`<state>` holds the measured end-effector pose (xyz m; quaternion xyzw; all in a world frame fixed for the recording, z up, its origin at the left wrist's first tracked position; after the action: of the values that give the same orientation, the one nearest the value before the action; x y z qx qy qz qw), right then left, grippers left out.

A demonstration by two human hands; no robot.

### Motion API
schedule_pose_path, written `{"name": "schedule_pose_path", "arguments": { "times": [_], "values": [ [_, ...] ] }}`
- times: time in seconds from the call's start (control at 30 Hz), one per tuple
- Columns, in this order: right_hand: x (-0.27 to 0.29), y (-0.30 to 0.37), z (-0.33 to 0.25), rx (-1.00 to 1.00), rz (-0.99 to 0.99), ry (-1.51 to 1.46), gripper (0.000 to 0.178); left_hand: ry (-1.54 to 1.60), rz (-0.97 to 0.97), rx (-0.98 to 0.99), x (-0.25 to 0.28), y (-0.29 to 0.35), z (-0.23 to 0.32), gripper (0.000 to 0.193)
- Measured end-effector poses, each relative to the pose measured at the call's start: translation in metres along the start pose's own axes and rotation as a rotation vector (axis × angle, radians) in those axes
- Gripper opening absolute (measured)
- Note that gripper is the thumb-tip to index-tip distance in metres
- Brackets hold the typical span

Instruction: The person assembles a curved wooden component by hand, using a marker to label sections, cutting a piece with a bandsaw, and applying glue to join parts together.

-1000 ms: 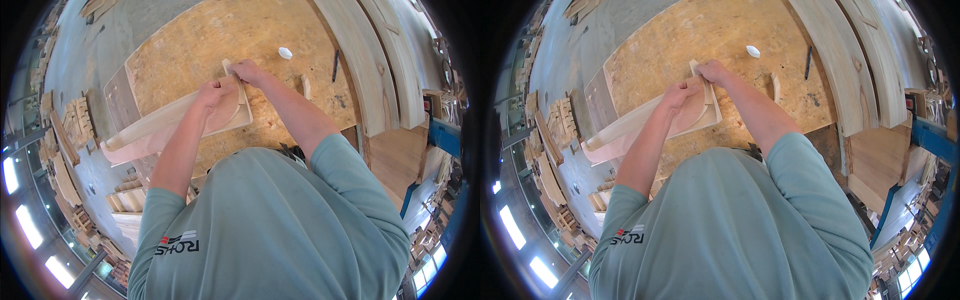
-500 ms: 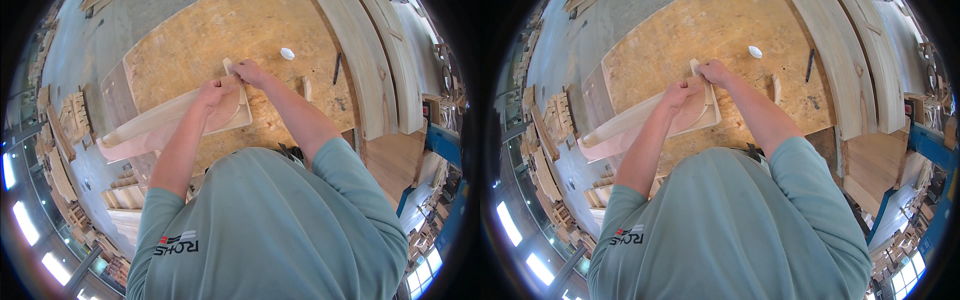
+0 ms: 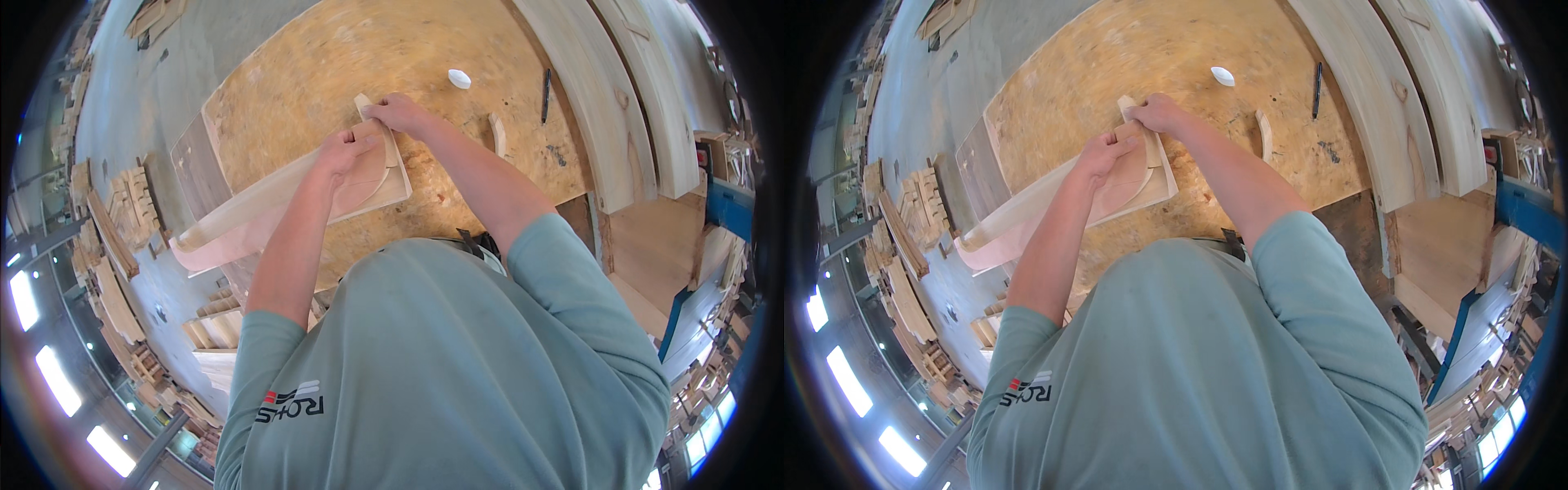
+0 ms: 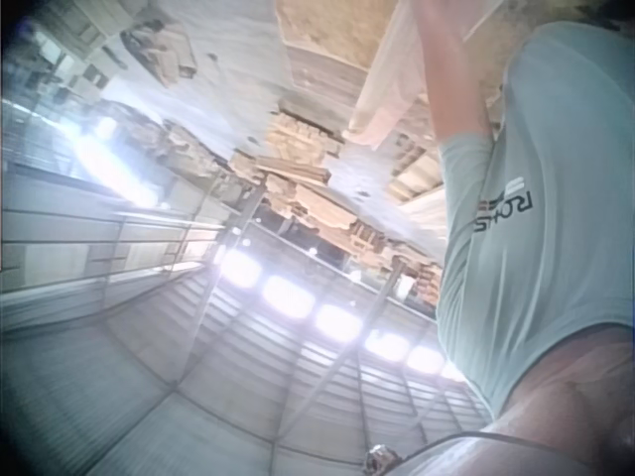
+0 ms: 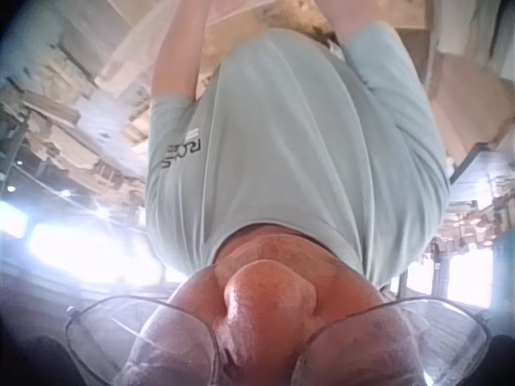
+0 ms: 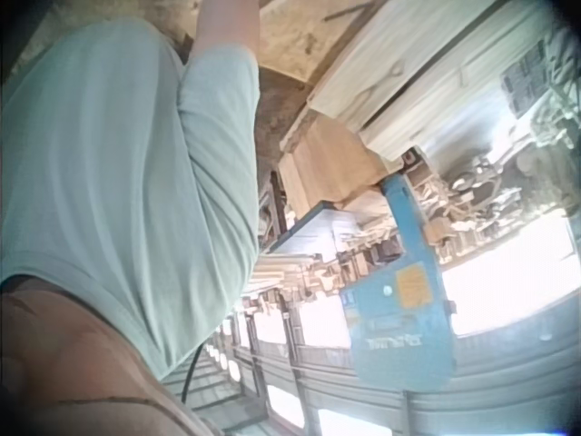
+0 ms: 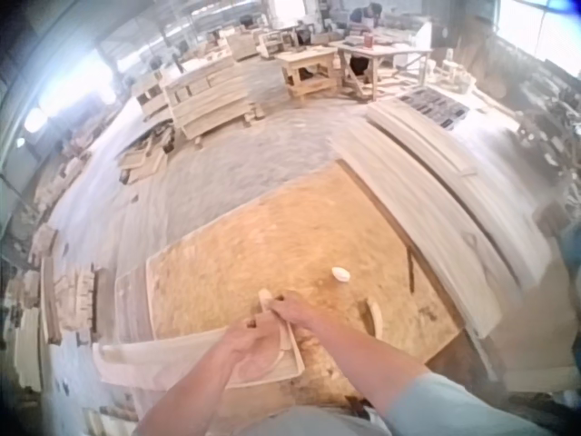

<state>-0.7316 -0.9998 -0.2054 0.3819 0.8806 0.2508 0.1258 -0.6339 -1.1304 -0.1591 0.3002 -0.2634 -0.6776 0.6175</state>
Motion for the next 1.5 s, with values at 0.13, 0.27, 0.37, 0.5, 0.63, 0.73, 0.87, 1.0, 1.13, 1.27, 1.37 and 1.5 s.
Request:
{"name": "schedule_pose_path", "arguments": {
  "times": [0.13, 0.27, 0.37, 0.5, 0.63, 0.73, 0.87, 1.0, 1.13, 1.27, 1.37, 1.5],
  "values": [
    [-0.001, -0.005, 0.004, 0.02, 0.058, -0.035, 0.052, -0.036, -0.013, -0.024, 0.002, -0.004, -0.003, 0.031],
    [-0.004, -0.004, 0.004, 0.02, 0.117, -0.031, 0.052, -0.061, -0.032, -0.056, 0.005, -0.004, -0.005, 0.032],
    [0.0, -0.01, 0.009, 0.035, 0.11, -0.059, 0.052, -0.095, -0.051, -0.046, 0.0, -0.003, 0.0, 0.033],
    [0.007, -0.011, 0.003, 0.021, 0.169, -0.128, 0.053, -0.105, -0.009, -0.016, 0.001, 0.001, -0.002, 0.032],
    [0.025, -0.014, -0.007, 0.039, 0.21, -0.054, 0.051, -0.109, -0.005, -0.019, 0.004, -0.001, -0.003, 0.031],
    [0.033, -0.002, -0.009, 0.049, 0.281, 0.03, 0.052, -0.108, 0.005, -0.017, 0.009, -0.002, -0.008, 0.031],
    [0.052, 0.012, -0.002, 0.046, 0.395, -0.086, 0.053, -0.102, 0.006, -0.033, 0.008, -0.007, -0.009, 0.031],
    [0.061, 0.029, -0.02, 0.152, 0.404, -0.046, 0.054, -0.047, -0.014, -0.08, 0.004, -0.003, -0.005, 0.031],
    [0.065, 0.056, -0.026, 0.244, 0.45, -0.136, 0.053, -0.118, 0.059, -0.042, 0.01, -0.004, -0.006, 0.029],
    [0.083, 0.074, -0.014, 0.402, 0.609, -0.107, 0.047, -0.244, 0.089, -0.07, 0.001, -0.003, 0.002, 0.03],
    [0.076, 0.098, -0.014, 0.472, 0.534, -0.197, 0.044, -0.187, 0.099, -0.096, 0.005, 0.002, -0.006, 0.031],
    [0.078, 0.159, 0.002, 0.429, 0.47, -0.386, 0.044, -0.219, 0.123, -0.064, 0.005, 0.004, -0.009, 0.034]
  ]
}}
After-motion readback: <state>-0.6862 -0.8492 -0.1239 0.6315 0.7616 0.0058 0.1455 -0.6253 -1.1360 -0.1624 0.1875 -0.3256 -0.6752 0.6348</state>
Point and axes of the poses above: each hand's wrist, its own y-axis away from the middle knuckle, its own x-axis out of the back of the hand, z = x × y, the point moved 7 cm from there along -y, towards the middle knuckle, and after that the axes turned 9 degrees about -z, right-handed, at the moved point
